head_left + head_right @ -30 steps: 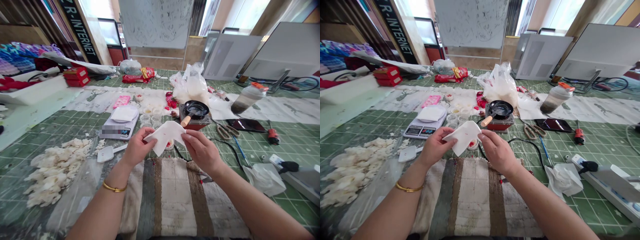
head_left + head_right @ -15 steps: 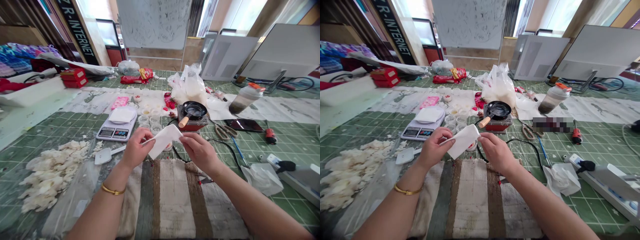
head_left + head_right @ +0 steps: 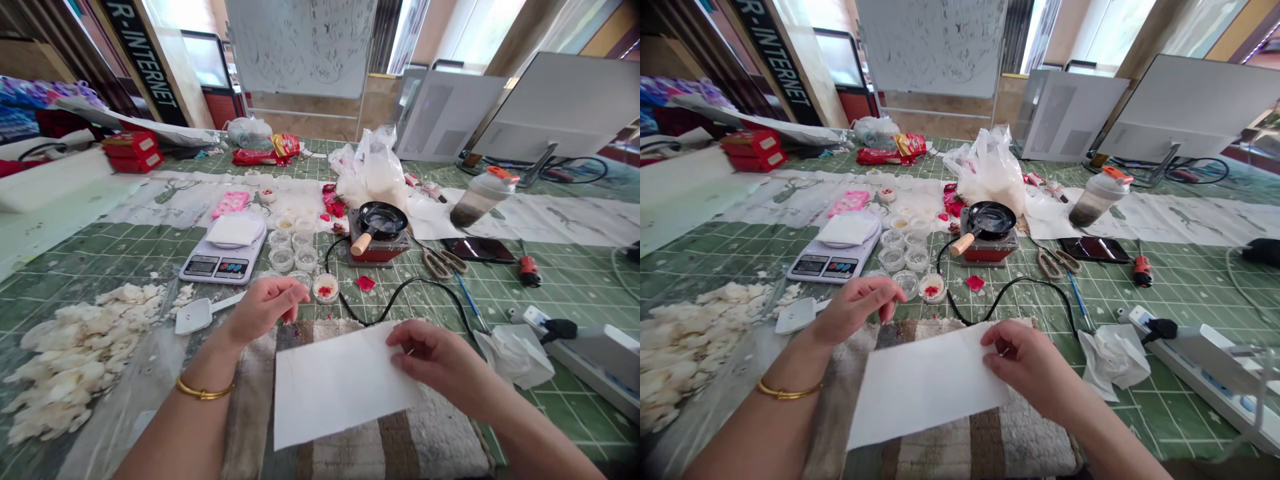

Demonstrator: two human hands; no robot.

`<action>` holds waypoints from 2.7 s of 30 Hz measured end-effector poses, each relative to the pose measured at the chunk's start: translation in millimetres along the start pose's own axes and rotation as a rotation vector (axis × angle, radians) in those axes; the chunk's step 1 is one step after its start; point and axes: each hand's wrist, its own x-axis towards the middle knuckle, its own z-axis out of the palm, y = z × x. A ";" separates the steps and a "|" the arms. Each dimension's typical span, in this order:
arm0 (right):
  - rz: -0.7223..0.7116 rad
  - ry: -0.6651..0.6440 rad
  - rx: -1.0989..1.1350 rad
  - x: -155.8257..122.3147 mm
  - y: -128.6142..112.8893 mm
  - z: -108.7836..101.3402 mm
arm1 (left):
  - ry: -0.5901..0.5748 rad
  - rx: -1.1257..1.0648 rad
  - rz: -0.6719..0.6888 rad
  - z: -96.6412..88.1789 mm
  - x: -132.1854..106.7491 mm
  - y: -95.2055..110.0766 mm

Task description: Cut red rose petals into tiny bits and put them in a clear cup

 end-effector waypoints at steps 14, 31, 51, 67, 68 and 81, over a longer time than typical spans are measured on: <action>0.154 0.275 -0.584 3.8 13.0 -64.5 | 0.250 1.093 0.368 51.6 20.2 -25.7; 0.299 0.412 -0.686 -2.1 35.1 -92.6 | 0.378 0.603 0.492 59.2 16.2 -16.8; 0.482 0.486 -0.728 29.7 53.6 -125.1 | 0.024 -0.091 0.422 61.3 -0.9 -7.2; -0.415 0.484 0.641 33.2 -30.8 0.9 | -0.137 -0.200 0.452 57.6 -5.2 -2.3; -0.413 0.481 0.645 33.1 -28.1 4.3 | -0.146 -0.189 0.440 58.0 -5.5 -2.0; -0.496 0.293 0.615 14.7 -32.6 17.7 | -0.213 -0.147 0.471 65.4 -8.4 -5.3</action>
